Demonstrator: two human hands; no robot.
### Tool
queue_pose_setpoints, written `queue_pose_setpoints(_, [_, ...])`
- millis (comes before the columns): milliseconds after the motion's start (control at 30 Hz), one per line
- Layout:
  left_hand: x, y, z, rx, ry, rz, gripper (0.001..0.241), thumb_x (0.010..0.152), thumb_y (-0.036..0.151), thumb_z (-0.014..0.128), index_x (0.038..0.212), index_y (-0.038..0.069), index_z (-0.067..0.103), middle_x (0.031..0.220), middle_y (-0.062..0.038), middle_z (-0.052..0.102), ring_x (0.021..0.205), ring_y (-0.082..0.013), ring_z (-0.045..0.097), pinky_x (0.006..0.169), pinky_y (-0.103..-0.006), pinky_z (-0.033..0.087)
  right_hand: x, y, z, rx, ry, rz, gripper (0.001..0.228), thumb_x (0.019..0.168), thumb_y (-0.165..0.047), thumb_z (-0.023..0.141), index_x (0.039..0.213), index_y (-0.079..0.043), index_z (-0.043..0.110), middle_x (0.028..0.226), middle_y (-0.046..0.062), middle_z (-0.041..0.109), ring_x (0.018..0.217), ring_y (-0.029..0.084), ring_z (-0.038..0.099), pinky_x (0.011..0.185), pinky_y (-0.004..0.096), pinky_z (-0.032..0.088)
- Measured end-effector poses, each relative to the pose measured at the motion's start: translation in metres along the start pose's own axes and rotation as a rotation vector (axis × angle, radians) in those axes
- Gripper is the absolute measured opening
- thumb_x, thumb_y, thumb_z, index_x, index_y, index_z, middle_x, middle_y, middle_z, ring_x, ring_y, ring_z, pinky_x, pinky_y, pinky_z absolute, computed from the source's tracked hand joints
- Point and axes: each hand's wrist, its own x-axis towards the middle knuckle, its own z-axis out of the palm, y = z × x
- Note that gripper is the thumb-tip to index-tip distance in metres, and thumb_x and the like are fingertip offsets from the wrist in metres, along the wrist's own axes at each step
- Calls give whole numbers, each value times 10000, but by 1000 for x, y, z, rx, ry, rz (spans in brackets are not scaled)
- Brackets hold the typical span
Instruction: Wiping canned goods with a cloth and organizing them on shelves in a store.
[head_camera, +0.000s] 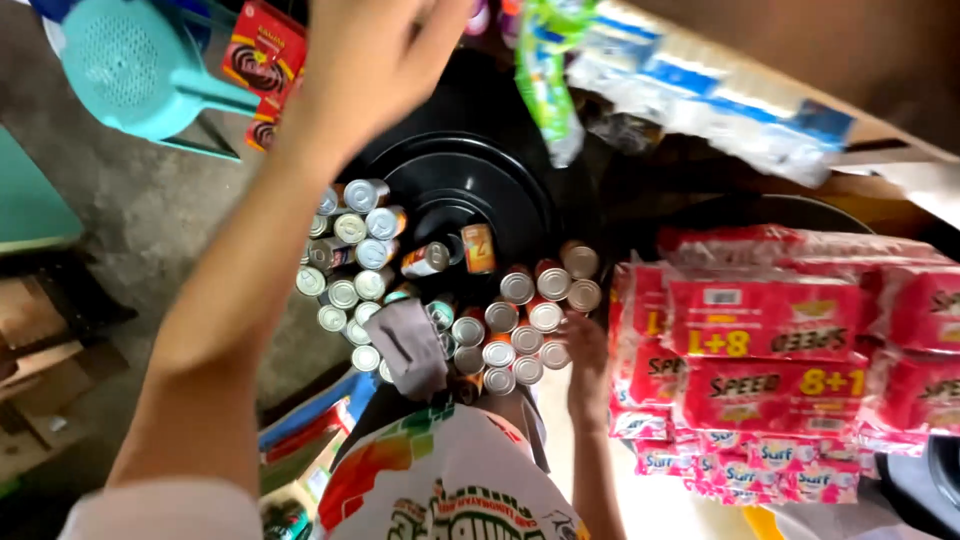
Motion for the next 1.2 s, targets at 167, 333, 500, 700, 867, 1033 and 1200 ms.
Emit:
queue_pose_setpoints(167, [-176, -25, 10, -75, 35, -126, 120, 1066, 105, 633, 1164, 61, 686, 986, -118, 684, 828, -302, 665, 730, -434, 528, 0, 30, -24, -200, 35, -164, 174, 1011, -90, 612, 1166, -22, 652, 1109, 41, 659, 991, 144, 643, 895, 308, 543])
queue_pose_setpoints(333, [-346, -22, 69, -74, -159, -370, 270, 931, 248, 737, 1134, 84, 666, 1003, -148, 690, 906, -366, 664, 746, -479, 527, -30, 12, 39, -450, 102, -164, 120, 1060, -64, 604, 1149, -6, 659, 1025, 66, 689, 888, 142, 654, 825, 286, 527])
queue_pose_setpoints(500, [-418, 13, 91, 255, -426, -255, 593, 757, 384, 760, 1136, -57, 644, 902, -171, 673, 832, -332, 672, 861, -530, 509, -89, 61, 99, -448, 265, -198, 109, 1031, -36, 587, 1108, -13, 660, 1153, 59, 678, 927, 132, 654, 815, 286, 549])
queue_pose_setpoints(700, [-386, -1, 64, -236, -697, -583, 621, 779, 415, 778, 1170, -52, 657, 979, -194, 725, 868, -318, 712, 786, -455, 540, -128, 83, 227, -1244, 255, -485, 602, 727, -196, 855, 1264, -50, 625, 1362, 209, 571, 1294, 382, 517, 981, 464, 528])
queue_pose_setpoints(867, [-364, 2, 66, -690, -924, -723, 465, 831, 421, 719, 1080, 29, 723, 958, -170, 777, 853, -279, 754, 739, -377, 568, -124, 100, 253, -1232, 410, -452, 808, 722, -294, 840, 1433, -77, 521, 1401, 221, 573, 1288, 399, 542, 1006, 514, 502])
queue_pose_setpoints(1033, [-369, -21, 129, -720, -883, -207, 251, 984, 290, 624, 1116, 98, 716, 974, -115, 758, 866, -257, 731, 735, -376, 554, -151, 155, 197, -794, 600, 139, 579, 885, -309, 740, 1413, -109, 613, 1133, 147, 737, 1019, 312, 707, 890, 427, 571])
queue_pose_setpoints(1200, [-317, -50, 216, -317, -589, 39, 176, 858, 67, 699, 1023, 110, 658, 1065, -125, 672, 997, -323, 669, 837, -469, 549, -225, 255, 91, 855, 514, -45, 565, 1004, -318, 677, 1414, 42, 528, 1288, 141, 662, 1143, 262, 668, 980, 417, 541])
